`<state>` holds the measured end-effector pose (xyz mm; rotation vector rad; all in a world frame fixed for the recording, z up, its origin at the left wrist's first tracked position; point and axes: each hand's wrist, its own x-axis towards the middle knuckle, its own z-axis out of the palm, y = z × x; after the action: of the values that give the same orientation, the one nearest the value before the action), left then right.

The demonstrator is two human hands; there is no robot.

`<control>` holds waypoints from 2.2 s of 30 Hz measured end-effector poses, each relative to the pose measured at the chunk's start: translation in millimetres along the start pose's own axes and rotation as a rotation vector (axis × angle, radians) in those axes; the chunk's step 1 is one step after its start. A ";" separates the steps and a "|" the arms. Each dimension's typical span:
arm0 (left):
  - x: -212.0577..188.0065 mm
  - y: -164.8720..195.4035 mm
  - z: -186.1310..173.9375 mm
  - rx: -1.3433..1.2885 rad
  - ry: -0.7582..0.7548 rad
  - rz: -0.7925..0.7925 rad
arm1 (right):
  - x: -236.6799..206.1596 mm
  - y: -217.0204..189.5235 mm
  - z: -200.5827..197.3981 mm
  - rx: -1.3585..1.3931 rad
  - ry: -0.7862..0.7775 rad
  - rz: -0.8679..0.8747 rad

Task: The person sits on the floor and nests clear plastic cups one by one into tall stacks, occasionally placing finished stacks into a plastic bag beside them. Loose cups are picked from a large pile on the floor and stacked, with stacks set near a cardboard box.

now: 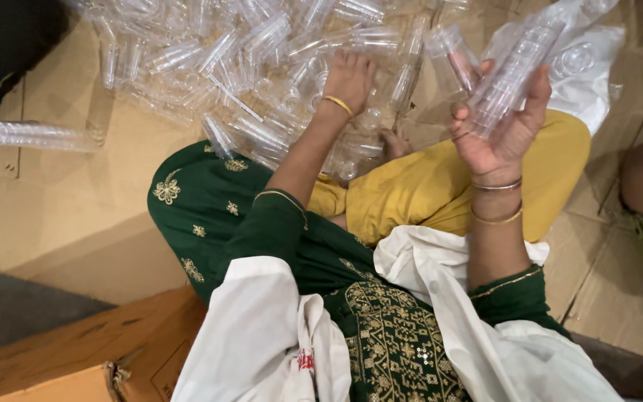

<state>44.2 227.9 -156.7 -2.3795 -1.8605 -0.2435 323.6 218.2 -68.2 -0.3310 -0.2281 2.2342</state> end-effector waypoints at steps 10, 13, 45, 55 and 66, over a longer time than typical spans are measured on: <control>12.1 -4.1 -85.1 -0.477 0.335 0.059 | -1.9 -5.1 -15.0 -0.114 -0.019 0.013; 14.7 14.5 -97.4 -0.466 0.368 0.329 | -1.3 -0.5 -14.1 -0.067 -0.065 0.033; -35.3 -21.5 -168.9 -1.190 -0.162 -0.243 | -8.8 17.9 -23.8 -0.151 -0.382 0.112; -46.9 -27.8 -170.9 -1.255 0.132 0.198 | -11.8 21.8 -10.9 -0.154 -0.442 0.063; -51.5 -16.7 -147.1 -1.606 0.145 0.197 | -10.9 21.2 -14.4 -0.240 -0.453 0.036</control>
<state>7.4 155.6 -22.6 -2.9577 -1.3728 -2.5464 319.3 197.2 -86.0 0.0526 -0.7389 2.2965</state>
